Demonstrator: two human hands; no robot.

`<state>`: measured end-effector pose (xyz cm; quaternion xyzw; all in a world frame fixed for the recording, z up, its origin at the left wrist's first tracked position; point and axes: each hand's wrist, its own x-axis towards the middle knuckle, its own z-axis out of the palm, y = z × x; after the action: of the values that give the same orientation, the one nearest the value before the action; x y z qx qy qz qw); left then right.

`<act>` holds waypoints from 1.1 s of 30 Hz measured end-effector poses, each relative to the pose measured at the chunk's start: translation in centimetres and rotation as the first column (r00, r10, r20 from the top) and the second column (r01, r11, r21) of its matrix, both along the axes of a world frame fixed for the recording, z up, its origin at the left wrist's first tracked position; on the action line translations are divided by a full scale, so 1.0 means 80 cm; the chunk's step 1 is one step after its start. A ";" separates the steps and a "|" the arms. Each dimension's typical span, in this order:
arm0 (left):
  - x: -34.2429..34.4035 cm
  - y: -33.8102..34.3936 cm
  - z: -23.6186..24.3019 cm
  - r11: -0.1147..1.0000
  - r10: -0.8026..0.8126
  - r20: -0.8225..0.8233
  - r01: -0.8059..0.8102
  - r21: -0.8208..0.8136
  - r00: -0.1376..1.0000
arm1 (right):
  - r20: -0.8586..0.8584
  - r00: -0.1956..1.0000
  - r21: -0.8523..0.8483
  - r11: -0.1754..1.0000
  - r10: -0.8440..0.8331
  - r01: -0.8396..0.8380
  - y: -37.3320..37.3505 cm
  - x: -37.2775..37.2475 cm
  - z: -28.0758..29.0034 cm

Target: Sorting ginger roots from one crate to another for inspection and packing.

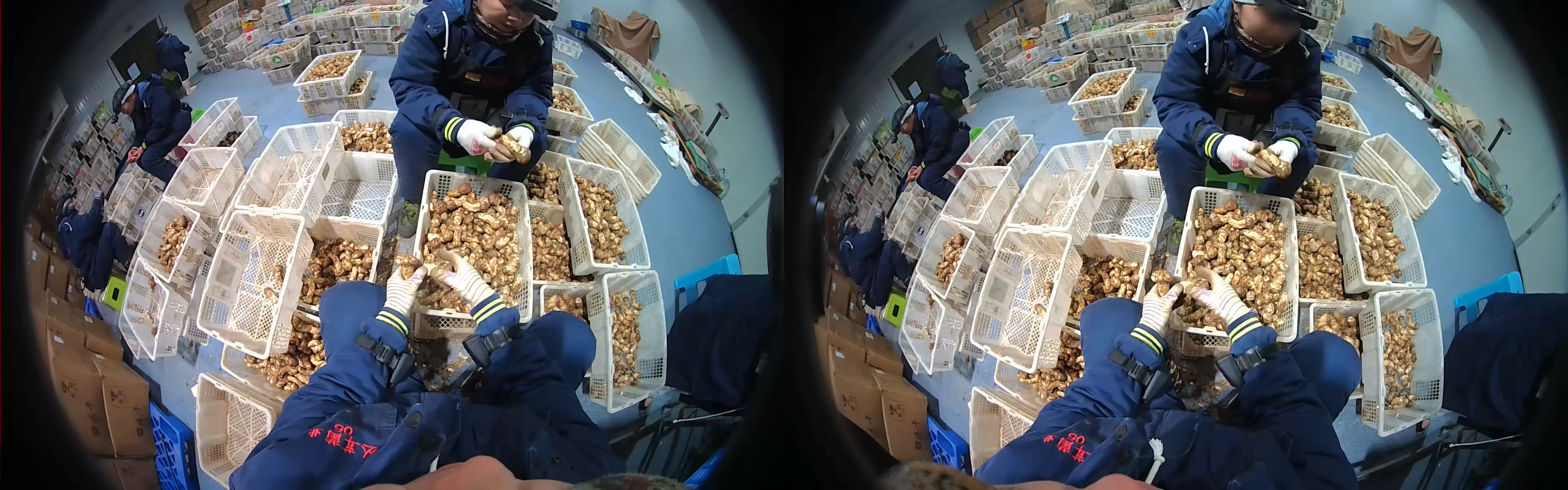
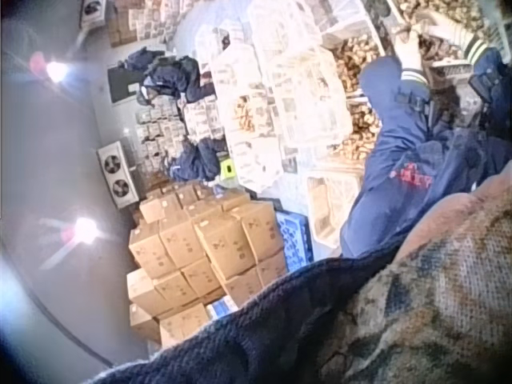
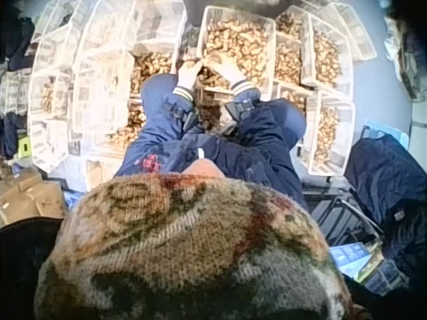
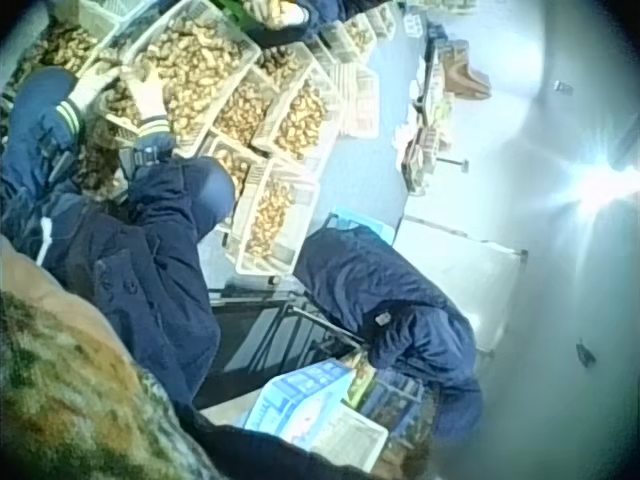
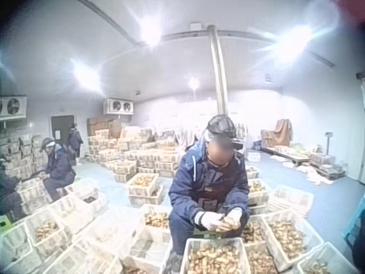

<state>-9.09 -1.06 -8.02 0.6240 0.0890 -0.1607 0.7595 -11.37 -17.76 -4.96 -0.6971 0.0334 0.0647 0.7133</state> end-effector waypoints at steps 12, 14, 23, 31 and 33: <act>-0.002 0.001 0.002 0.985 0.089 0.253 -0.123 0.124 0.963 | -0.047 0.997 0.192 0.980 0.064 -0.054 0.007 -0.013 0.013; -0.003 0.004 0.005 0.957 0.139 0.256 -0.196 0.212 0.957 | -0.063 0.995 0.259 0.964 0.082 -0.063 0.007 -0.013 0.011; 0.011 0.009 -0.025 0.977 0.143 0.232 -0.175 0.124 0.962 | -0.053 0.993 0.540 0.839 0.104 -0.059 0.011 -0.014 0.012; 0.006 0.019 -0.029 0.998 0.065 0.249 -0.065 -0.009 0.966 | -0.001 0.995 0.072 0.992 0.103 -0.103 0.033 -0.013 0.020; -0.005 -0.004 0.018 0.998 0.044 0.157 -0.038 -0.039 0.987 | 0.008 0.997 0.034 0.997 0.074 -0.074 0.012 -0.018 0.020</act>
<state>-9.45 -1.35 -6.57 0.6189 0.0384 -0.0966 0.7785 -12.81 -16.82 -3.36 -0.6858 0.0040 0.0891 0.7223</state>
